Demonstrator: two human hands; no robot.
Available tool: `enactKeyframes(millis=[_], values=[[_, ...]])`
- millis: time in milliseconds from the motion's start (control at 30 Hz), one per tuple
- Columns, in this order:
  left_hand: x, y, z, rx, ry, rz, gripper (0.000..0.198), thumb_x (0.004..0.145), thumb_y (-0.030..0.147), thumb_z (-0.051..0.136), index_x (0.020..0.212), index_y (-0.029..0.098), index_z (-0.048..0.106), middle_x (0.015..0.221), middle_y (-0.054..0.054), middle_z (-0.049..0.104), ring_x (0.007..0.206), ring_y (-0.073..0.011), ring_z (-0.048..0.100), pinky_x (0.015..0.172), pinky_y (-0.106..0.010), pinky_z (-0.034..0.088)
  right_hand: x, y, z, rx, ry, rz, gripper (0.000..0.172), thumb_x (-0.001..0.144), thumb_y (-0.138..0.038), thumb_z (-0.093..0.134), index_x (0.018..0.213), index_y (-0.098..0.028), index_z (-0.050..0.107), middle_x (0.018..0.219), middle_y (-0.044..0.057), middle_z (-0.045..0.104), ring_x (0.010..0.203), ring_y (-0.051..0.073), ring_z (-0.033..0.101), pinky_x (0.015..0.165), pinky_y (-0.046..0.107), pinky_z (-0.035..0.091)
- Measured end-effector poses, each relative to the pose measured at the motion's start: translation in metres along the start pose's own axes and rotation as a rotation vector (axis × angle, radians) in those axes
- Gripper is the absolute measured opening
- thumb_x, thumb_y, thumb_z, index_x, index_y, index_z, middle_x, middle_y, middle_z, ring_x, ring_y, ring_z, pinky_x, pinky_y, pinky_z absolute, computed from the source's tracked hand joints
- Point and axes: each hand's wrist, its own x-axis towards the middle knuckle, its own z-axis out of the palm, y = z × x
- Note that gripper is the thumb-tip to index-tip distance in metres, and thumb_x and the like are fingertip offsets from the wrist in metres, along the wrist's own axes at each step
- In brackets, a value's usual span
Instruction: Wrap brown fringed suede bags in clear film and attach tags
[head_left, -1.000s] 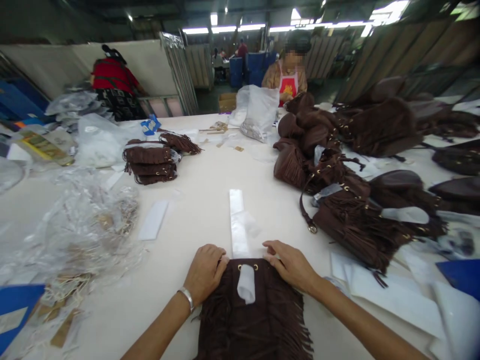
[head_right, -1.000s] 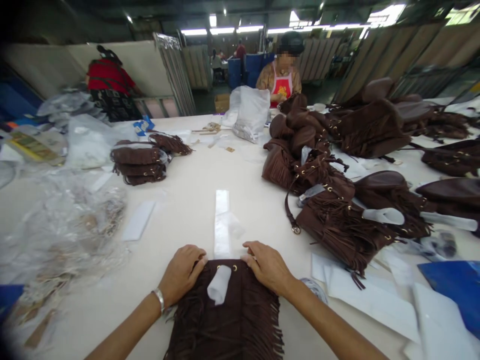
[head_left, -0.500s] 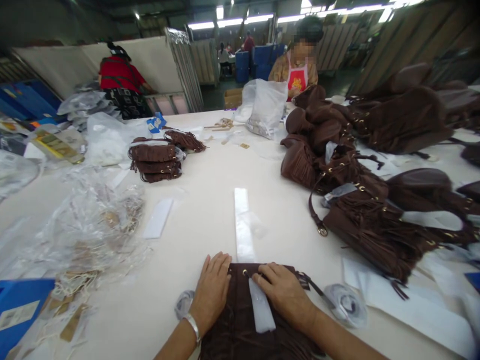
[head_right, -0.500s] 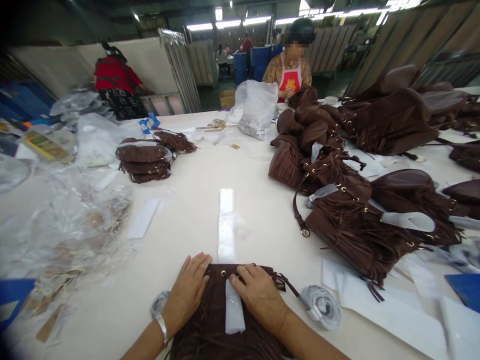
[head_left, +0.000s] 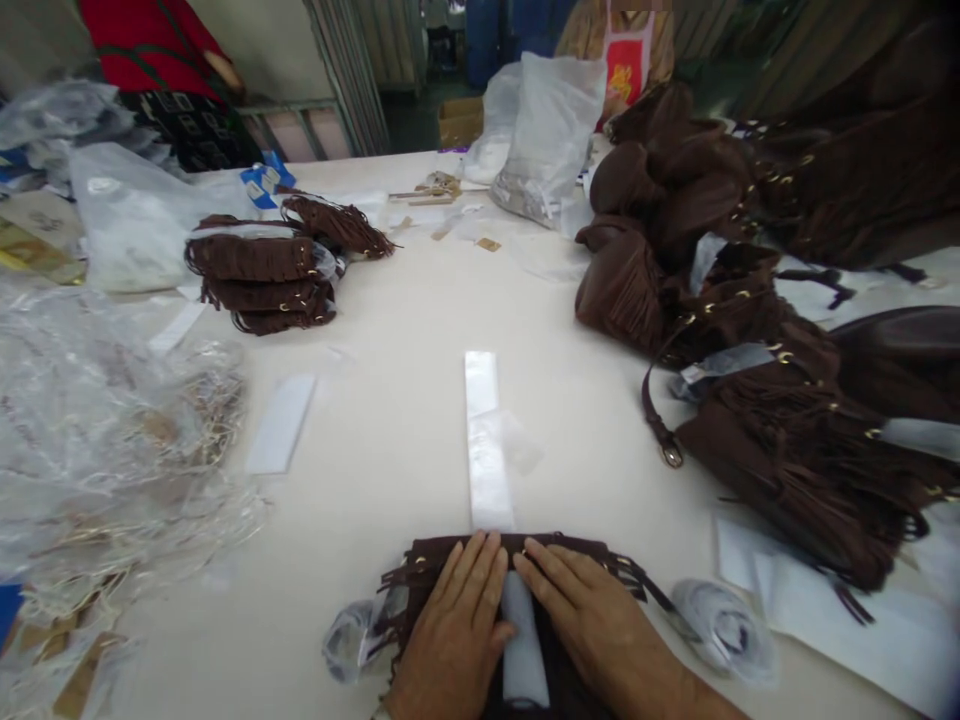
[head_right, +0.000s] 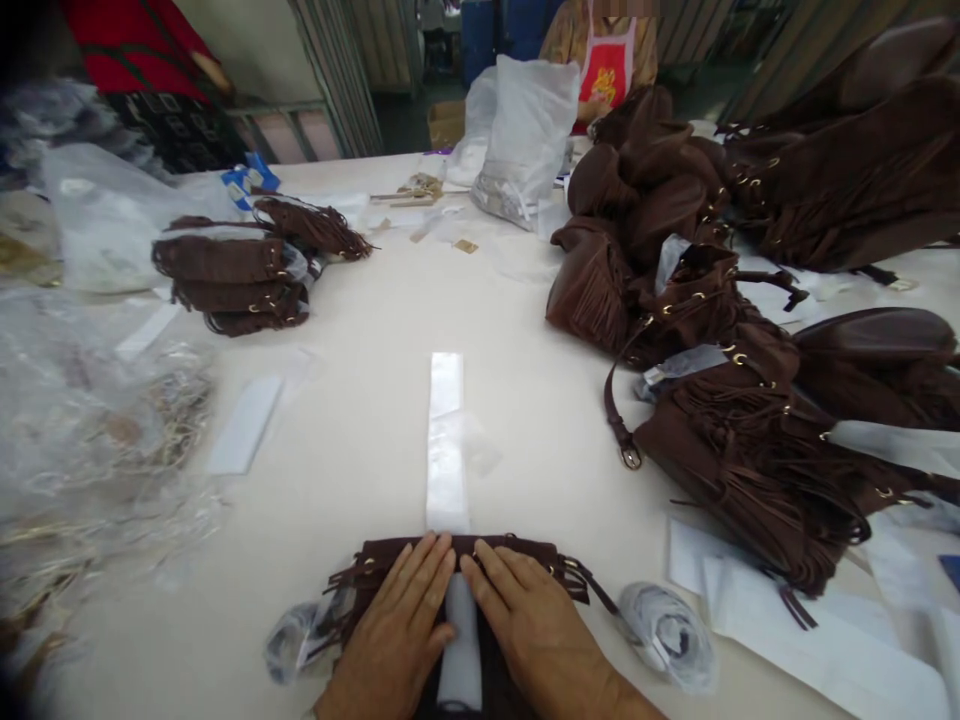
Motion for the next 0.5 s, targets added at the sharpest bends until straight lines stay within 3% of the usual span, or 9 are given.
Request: enactKeyframes(millis=[133, 333, 500], values=[[-0.003, 0.000, 0.008, 0.013, 0.029, -0.002, 0.063, 0.094, 0.033, 0.050, 0.148, 0.010, 0.029, 0.156, -0.011, 0.029, 0.145, -0.0271, 0.024, 0.110, -0.043, 0.045, -0.005, 0.008, 0.003, -0.016, 0.007, 0.135, 0.049, 0.090, -0.008, 0.039, 0.137, -0.014, 0.051, 0.145, 0.014, 0.047, 0.129, 0.029, 0.046, 0.099, 0.046, 0.047], [-0.005, 0.001, 0.015, 0.035, 0.016, -0.015, 0.064, 0.094, 0.034, 0.049, 0.149, 0.011, 0.027, 0.158, -0.009, 0.026, 0.146, -0.0277, 0.022, 0.111, -0.044, 0.042, -0.021, 0.014, 0.031, -0.003, 0.012, 0.084, 0.054, 0.092, -0.006, 0.034, 0.144, -0.017, 0.042, 0.146, 0.011, 0.046, 0.134, 0.025, 0.041, 0.102, 0.046, 0.044], [-0.008, -0.001, 0.019, -0.022, 0.037, -0.031, 0.064, 0.095, 0.033, 0.046, 0.150, 0.011, 0.024, 0.158, -0.009, 0.024, 0.146, -0.0267, 0.019, 0.116, -0.045, 0.036, -0.028, 0.023, 0.033, -0.007, 0.067, 0.079, 0.054, 0.092, -0.008, 0.035, 0.144, -0.019, 0.043, 0.144, 0.009, 0.049, 0.132, 0.024, 0.044, 0.103, 0.045, 0.044]])
